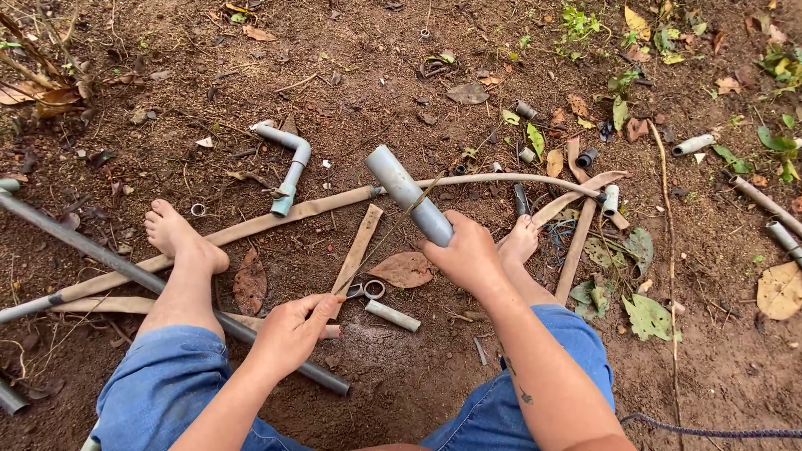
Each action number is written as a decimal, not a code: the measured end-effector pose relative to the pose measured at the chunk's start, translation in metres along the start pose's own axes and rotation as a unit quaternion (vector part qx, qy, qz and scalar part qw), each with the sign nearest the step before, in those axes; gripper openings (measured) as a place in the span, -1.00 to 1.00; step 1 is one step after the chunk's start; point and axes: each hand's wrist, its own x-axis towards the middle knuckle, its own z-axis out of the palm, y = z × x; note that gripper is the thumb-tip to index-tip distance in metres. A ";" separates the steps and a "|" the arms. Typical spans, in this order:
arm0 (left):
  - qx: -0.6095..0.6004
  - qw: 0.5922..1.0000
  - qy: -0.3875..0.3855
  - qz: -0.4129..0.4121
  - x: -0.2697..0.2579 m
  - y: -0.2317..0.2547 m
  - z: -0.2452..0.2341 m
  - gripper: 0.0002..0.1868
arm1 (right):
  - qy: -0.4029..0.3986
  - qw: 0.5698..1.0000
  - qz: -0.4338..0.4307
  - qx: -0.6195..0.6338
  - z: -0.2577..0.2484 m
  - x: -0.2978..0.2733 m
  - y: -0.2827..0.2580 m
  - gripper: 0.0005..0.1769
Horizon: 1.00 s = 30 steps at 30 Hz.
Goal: Cutting a PVC pipe using a manual hacksaw blade while sitting on the ground.
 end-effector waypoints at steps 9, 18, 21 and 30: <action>0.088 0.994 0.028 0.065 0.003 -0.014 0.012 -0.47 | 0.017 0.999 -0.006 -0.038 -0.003 -0.006 -0.007 -0.71; 0.015 0.984 0.060 0.164 0.014 -0.031 0.022 -0.55 | -0.041 0.997 -0.031 -0.052 0.009 -0.016 -0.013 -0.77; -0.028 0.990 0.039 0.134 0.014 -0.032 0.021 -0.57 | -0.016 1.000 -0.017 -0.008 0.001 -0.017 -0.014 -0.63; 0.000 0.991 0.038 0.126 0.012 -0.029 0.020 -0.43 | -0.031 1.000 0.000 -0.001 0.000 -0.018 -0.017 -0.65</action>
